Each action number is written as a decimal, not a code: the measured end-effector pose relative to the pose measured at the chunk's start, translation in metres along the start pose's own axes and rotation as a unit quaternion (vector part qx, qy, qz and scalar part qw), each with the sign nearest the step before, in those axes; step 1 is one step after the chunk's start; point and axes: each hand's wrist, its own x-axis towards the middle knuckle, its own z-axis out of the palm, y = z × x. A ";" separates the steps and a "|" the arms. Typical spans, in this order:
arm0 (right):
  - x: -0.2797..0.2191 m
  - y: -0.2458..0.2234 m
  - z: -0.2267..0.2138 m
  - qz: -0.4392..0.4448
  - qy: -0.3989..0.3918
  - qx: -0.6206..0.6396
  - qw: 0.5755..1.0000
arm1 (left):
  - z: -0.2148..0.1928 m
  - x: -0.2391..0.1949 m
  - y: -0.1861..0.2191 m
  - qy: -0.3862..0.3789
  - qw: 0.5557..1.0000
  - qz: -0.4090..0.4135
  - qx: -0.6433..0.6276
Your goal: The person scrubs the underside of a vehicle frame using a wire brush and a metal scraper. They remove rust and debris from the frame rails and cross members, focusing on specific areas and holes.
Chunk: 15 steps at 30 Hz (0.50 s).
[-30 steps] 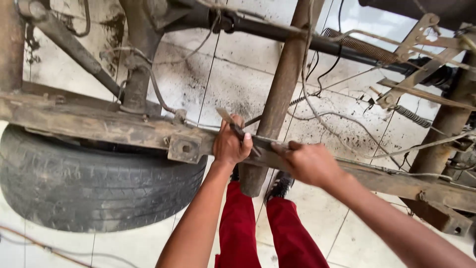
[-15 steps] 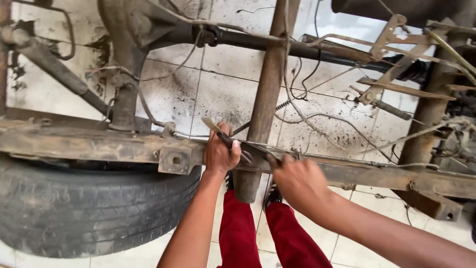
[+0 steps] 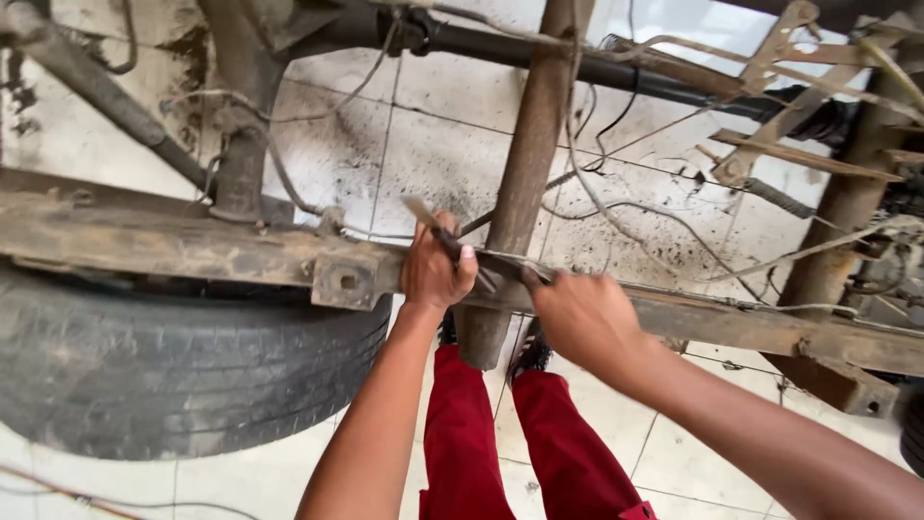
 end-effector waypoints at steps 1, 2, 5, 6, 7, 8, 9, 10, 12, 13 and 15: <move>0.014 -0.004 0.007 -0.004 0.004 0.000 1.000 | -0.002 0.000 0.000 0.003 1.000 0.000 0.005; 0.028 -0.007 0.012 -0.010 -0.039 0.014 0.999 | -0.004 0.000 0.001 -0.005 1.000 -0.001 0.004; 0.018 0.001 0.019 -0.011 0.012 0.050 0.999 | -0.001 0.012 0.003 -0.007 0.999 0.032 -0.006; 0.005 0.002 0.022 -0.022 0.099 0.070 0.992 | 0.000 0.012 0.002 0.001 0.999 0.048 -0.007; -0.020 0.009 0.029 -0.016 0.092 0.072 0.993 | 0.000 0.009 0.007 -0.006 0.999 0.047 -0.013; -0.045 0.015 0.035 0.035 0.055 0.103 0.993 | -0.002 0.007 0.011 -0.010 0.999 0.042 -0.024; -0.064 0.021 0.038 0.081 0.024 0.131 0.988 | -0.007 0.009 0.012 -0.006 0.999 0.038 -0.029; -0.087 0.040 0.074 0.081 0.024 0.130 0.988 | -0.006 0.008 0.014 -0.006 0.999 0.038 -0.030; -0.123 0.081 0.145 0.223 0.130 0.095 0.961 | -0.008 0.012 0.013 0.019 0.998 0.050 -0.040; -0.127 0.092 0.162 0.219 0.133 0.093 0.962 | -0.008 0.012 0.012 0.025 0.998 0.049 -0.038; -0.140 0.110 0.200 0.353 0.172 0.238 0.888 | -0.006 0.009 0.009 -0.009 0.999 0.028 -0.020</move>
